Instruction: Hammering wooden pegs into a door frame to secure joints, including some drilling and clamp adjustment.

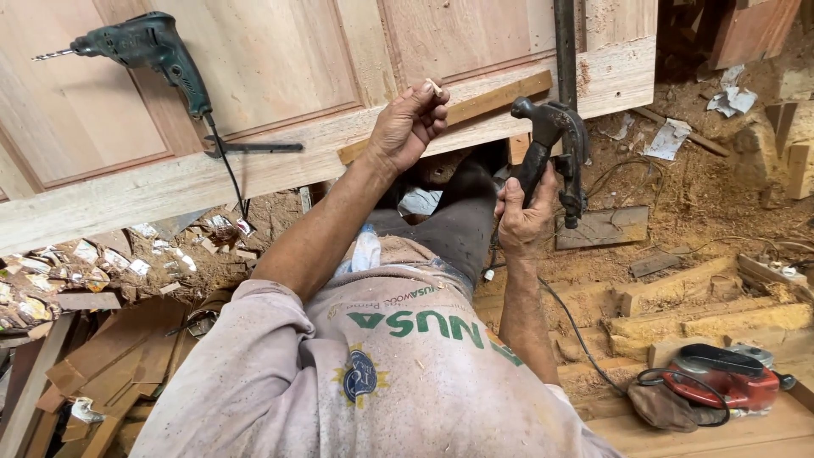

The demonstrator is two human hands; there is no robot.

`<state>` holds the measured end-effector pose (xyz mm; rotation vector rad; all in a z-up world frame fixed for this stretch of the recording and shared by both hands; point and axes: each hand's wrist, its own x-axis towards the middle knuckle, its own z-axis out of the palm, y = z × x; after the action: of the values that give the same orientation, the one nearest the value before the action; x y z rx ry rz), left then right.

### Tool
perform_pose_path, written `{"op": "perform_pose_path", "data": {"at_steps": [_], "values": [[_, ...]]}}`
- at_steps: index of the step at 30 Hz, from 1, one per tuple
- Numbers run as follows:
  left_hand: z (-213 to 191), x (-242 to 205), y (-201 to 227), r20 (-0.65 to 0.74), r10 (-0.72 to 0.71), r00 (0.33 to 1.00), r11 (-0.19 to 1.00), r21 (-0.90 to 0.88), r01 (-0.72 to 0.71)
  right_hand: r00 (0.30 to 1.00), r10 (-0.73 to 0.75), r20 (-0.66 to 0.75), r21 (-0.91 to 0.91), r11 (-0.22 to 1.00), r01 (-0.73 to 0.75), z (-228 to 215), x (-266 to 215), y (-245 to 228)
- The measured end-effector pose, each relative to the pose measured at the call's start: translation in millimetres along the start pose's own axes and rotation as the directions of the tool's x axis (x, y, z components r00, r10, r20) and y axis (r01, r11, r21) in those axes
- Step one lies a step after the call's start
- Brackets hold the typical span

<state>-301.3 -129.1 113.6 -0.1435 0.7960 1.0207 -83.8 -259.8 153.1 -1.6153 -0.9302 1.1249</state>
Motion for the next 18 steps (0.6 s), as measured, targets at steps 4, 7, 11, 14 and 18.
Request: {"op": "perform_pose_path", "data": {"at_steps": [4, 7, 11, 14, 18], "values": [[-8.8, 10.3, -6.2, -0.078, -0.010, 0.997, 0.997, -0.074, 0.004, 1.000, -0.009, -0.007, 0.057, 0.998, 0.010, -0.3, -0.3, 10.2], [-9.1, 11.9, -6.2, -0.103, -0.042, 0.994, 0.993, -0.110, 0.031, 0.999, 0.033, -0.022, 0.042, 0.999, -0.032, 1.3, -0.8, 8.3], [-9.5, 12.8, -3.1, -0.122, -0.063, 0.991, 0.992, -0.117, 0.048, 1.000, 0.018, 0.018, 0.024, 1.000, -0.018, 0.3, -1.4, 9.2], [-8.9, 10.4, -0.8, -0.099, -0.073, 0.992, 0.991, -0.122, 0.061, 0.998, 0.050, 0.036, 0.011, 0.999, -0.050, 0.5, -2.9, 13.2], [11.1, -9.2, 8.2, -0.081, -0.034, 0.996, 0.998, -0.050, 0.030, 0.997, 0.024, 0.076, -0.011, 1.000, -0.024, 11.7, -1.7, -7.3]]}}
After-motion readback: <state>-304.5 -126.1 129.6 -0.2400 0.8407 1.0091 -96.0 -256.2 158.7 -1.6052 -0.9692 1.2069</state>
